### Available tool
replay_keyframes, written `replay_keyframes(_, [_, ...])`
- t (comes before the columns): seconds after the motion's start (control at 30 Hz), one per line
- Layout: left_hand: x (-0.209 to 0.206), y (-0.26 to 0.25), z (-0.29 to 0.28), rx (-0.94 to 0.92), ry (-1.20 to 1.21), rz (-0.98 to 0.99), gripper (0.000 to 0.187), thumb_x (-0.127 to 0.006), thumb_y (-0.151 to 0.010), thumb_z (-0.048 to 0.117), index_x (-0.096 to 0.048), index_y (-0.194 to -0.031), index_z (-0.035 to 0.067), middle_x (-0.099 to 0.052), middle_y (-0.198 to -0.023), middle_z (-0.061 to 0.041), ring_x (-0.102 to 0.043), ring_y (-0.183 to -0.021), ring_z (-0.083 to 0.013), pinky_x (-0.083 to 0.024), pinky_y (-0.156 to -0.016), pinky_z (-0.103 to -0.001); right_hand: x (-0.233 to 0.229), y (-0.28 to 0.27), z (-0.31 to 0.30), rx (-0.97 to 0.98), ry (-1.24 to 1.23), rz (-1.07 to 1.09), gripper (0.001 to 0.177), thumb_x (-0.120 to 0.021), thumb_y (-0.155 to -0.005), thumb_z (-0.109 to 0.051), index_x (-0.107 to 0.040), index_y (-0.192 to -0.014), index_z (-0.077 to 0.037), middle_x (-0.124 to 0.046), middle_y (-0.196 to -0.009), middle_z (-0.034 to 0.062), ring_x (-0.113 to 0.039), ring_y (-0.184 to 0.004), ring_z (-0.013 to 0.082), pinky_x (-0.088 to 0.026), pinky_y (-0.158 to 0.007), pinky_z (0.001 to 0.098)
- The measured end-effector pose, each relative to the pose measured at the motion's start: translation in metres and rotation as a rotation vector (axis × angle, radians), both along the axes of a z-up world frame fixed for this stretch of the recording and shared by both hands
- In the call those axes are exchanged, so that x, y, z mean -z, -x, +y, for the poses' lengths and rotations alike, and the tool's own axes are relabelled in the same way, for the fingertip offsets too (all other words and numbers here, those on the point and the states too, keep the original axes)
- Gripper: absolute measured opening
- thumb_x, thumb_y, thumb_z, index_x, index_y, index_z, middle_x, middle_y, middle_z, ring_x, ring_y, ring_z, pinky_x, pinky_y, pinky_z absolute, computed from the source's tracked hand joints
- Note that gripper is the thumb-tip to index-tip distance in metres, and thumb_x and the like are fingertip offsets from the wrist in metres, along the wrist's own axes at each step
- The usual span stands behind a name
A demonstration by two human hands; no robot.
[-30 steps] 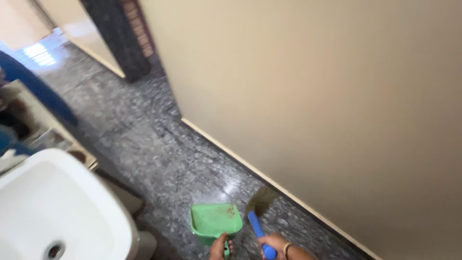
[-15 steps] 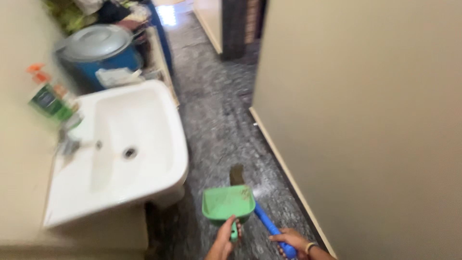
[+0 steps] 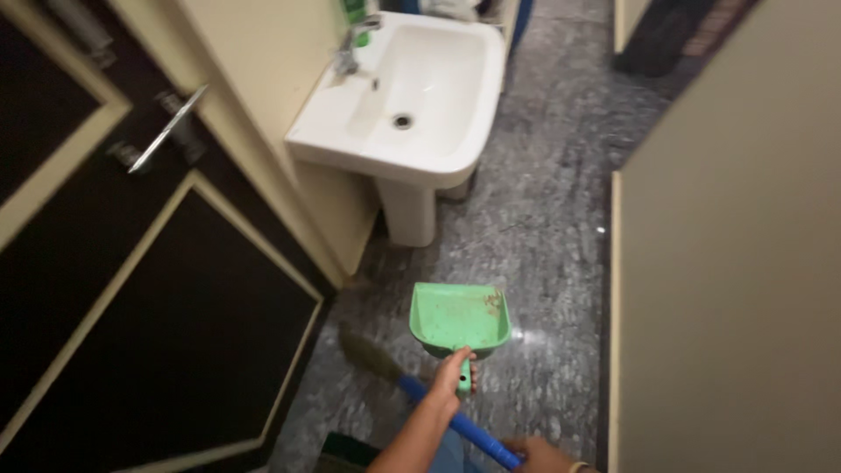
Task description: The person sweeps a tiled floor using a blue broom and a green dustpan, collecting debris near a sink and a wooden door. The person moves around the room to gather dirt into the dustpan.
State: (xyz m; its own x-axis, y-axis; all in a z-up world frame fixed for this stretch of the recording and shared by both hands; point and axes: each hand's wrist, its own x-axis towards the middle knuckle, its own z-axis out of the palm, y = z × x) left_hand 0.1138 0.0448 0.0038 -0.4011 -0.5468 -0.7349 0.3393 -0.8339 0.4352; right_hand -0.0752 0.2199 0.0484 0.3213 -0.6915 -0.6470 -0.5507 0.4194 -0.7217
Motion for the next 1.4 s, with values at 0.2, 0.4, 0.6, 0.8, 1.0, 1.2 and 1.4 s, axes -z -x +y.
replay_keyframes(0.2, [-0.014,-0.060,0.055,-0.079,-0.029,-0.072,0.030,-0.070,-0.093,0.038,-0.066,-0.103,0.010,-0.063,-0.070,-0.006,-0.058,-0.054,-0.0188,-0.047,-0.048,-0.035,0.010,-0.095,-0.028,-0.764,0.088,0.566,0.061,-0.056,-0.095,-0.012,-0.050,-0.153,-0.032,-0.069,-0.119,0.0212,-0.067,-0.112,0.0400,-0.054,-0.094,0.0504])
replay_keyframes(0.4, [-0.014,-0.112,0.071,-0.129,0.027,-0.107,0.031,-0.069,-0.093,0.040,-0.066,-0.102,0.010,-0.063,-0.072,-0.005,-0.060,-0.054,-0.0181,-0.048,-0.048,-0.034,0.008,-0.083,-0.049,-0.521,0.004,0.753,0.068,-0.052,-0.092,-0.011,-0.045,-0.151,-0.045,-0.071,-0.118,0.0111,-0.069,-0.112,0.0327,-0.056,-0.096,0.0465])
replay_keyframes(0.6, [-0.005,-0.156,0.081,-0.176,0.027,-0.178,0.029,-0.070,-0.093,0.038,-0.066,-0.103,0.011,-0.065,-0.073,-0.005,-0.060,-0.055,-0.0161,-0.049,-0.049,-0.031,0.007,-0.077,-0.075,-0.182,0.052,0.793,0.058,-0.055,-0.091,-0.018,-0.053,-0.147,-0.036,-0.073,-0.114,0.0135,-0.073,-0.105,0.0328,-0.058,-0.091,0.0460])
replay_keyframes(0.8, [-0.002,-0.188,0.085,-0.211,-0.047,-0.211,0.031,-0.070,-0.091,0.036,-0.066,-0.106,0.009,-0.064,-0.070,-0.007,-0.059,-0.054,-0.0182,-0.048,-0.048,-0.033,-0.016,-0.123,-0.088,0.090,0.009,0.584,0.058,-0.067,-0.089,-0.029,-0.054,-0.145,-0.018,-0.077,-0.101,0.0189,-0.079,-0.090,0.0348,-0.062,-0.084,0.0458])
replay_keyframes(1.0, [0.007,-0.197,0.089,-0.295,-0.075,-0.156,0.033,-0.071,-0.092,0.036,-0.065,-0.105,0.006,-0.064,-0.070,-0.008,-0.060,-0.054,-0.0183,-0.049,-0.048,-0.032,-0.042,-0.147,-0.064,-0.058,0.001,0.605,0.061,-0.063,-0.093,-0.031,-0.044,-0.151,-0.027,-0.073,-0.107,0.0199,-0.073,-0.097,0.0393,-0.059,-0.088,0.0498])
replay_keyframes(1.2, [0.005,-0.189,0.096,-0.331,-0.125,-0.172,0.031,-0.071,-0.091,0.036,-0.064,-0.103,0.008,-0.064,-0.070,-0.007,-0.059,-0.053,-0.0185,-0.049,-0.047,-0.033,0.018,-0.135,-0.104,-0.287,0.162,0.699,0.049,-0.057,-0.091,-0.022,-0.060,-0.139,-0.027,-0.073,-0.112,0.0160,-0.071,-0.103,0.0367,-0.057,-0.090,0.0498])
replay_keyframes(1.4, [0.004,-0.186,0.098,-0.359,-0.126,-0.177,0.032,-0.073,-0.090,0.036,-0.065,-0.103,0.008,-0.065,-0.070,-0.007,-0.059,-0.053,-0.0183,-0.049,-0.047,-0.033,0.025,-0.111,-0.154,-0.069,0.008,0.703,0.041,-0.057,-0.089,-0.025,-0.066,-0.130,-0.022,-0.077,-0.107,0.0147,-0.076,-0.090,0.0316,-0.060,-0.082,0.0454])
